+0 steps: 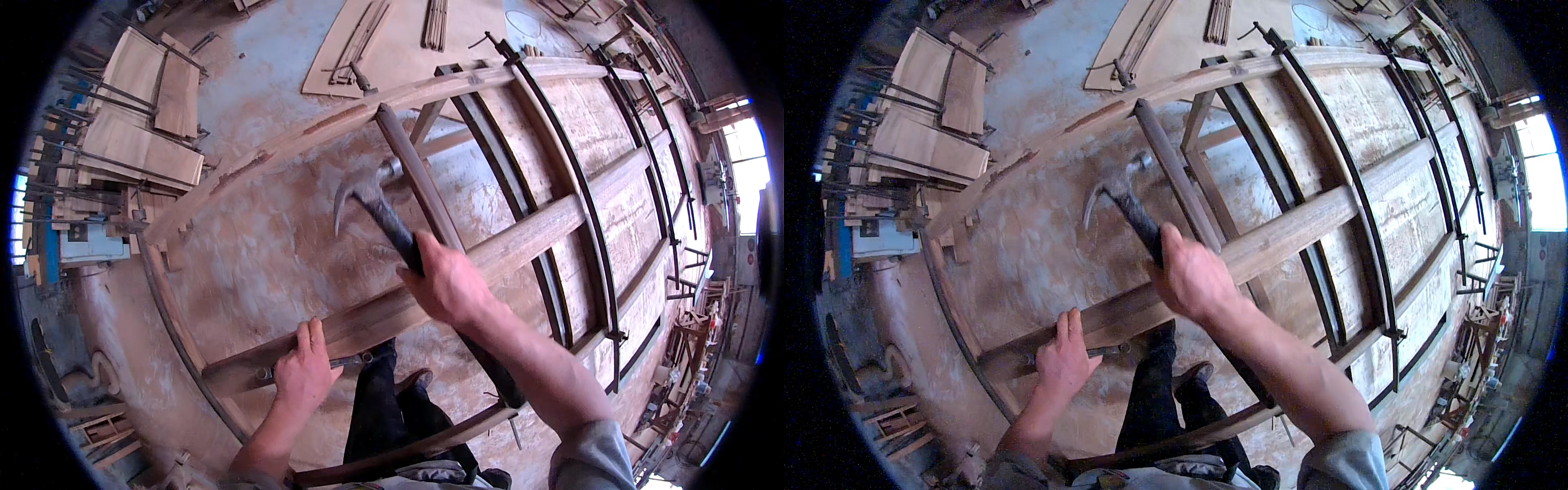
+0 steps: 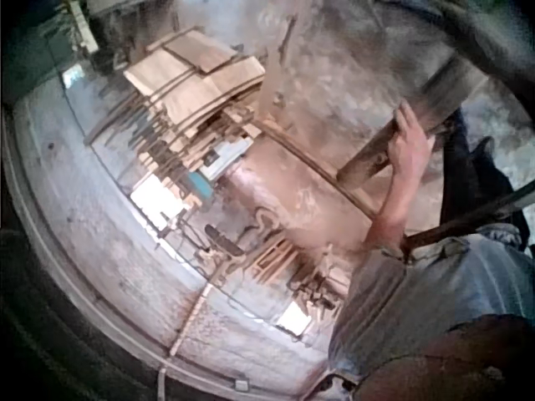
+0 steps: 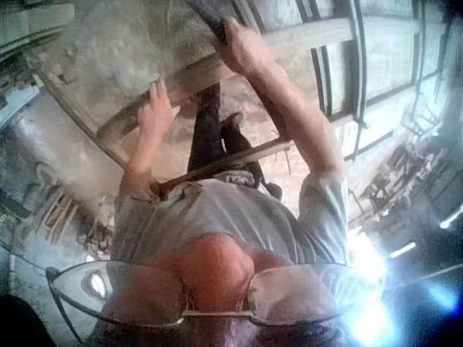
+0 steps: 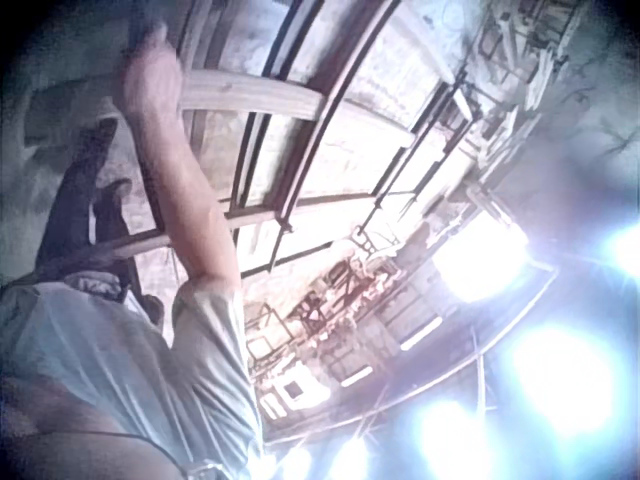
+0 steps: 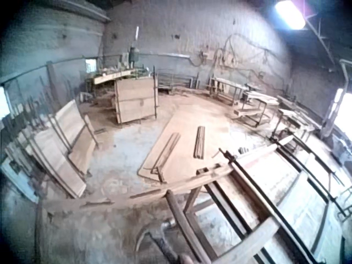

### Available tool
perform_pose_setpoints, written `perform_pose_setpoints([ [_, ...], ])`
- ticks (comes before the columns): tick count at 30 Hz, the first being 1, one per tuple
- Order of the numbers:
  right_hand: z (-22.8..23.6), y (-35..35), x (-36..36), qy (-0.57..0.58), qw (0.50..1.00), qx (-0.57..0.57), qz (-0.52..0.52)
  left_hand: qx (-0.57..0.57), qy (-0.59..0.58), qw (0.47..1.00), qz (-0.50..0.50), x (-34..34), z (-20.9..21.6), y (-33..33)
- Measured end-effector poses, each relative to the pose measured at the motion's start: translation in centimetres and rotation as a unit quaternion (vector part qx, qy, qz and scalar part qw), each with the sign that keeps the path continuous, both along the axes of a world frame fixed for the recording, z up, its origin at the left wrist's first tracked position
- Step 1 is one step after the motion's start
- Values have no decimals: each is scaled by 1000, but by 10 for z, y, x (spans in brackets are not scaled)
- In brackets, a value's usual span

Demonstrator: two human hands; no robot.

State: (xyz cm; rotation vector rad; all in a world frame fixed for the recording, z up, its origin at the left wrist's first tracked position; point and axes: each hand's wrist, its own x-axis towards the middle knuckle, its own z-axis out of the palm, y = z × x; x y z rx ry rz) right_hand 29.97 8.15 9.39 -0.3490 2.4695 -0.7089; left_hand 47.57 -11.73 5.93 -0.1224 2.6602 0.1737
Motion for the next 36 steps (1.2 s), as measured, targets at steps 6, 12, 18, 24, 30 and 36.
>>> perform_pose_setpoints([
  [6,-27,-34,-57,68,997,5,22,21,1,1000,14,1,-3,-1],
  [12,-32,-52,-60,51,999,-11,13,13,-3,1000,3,-2,1,-1],
  [18,-3,-38,-60,21,994,-94,-48,10,41,999,-7,3,-3,-4],
  [24,12,16,-33,59,987,-152,-3,-25,1,999,21,-2,1,5],
  [30,48,97,77,3,968,-241,-72,-23,11,999,24,0,1,16],
  [36,82,184,193,-124,946,-239,-179,-15,76,996,-36,19,-14,13],
])
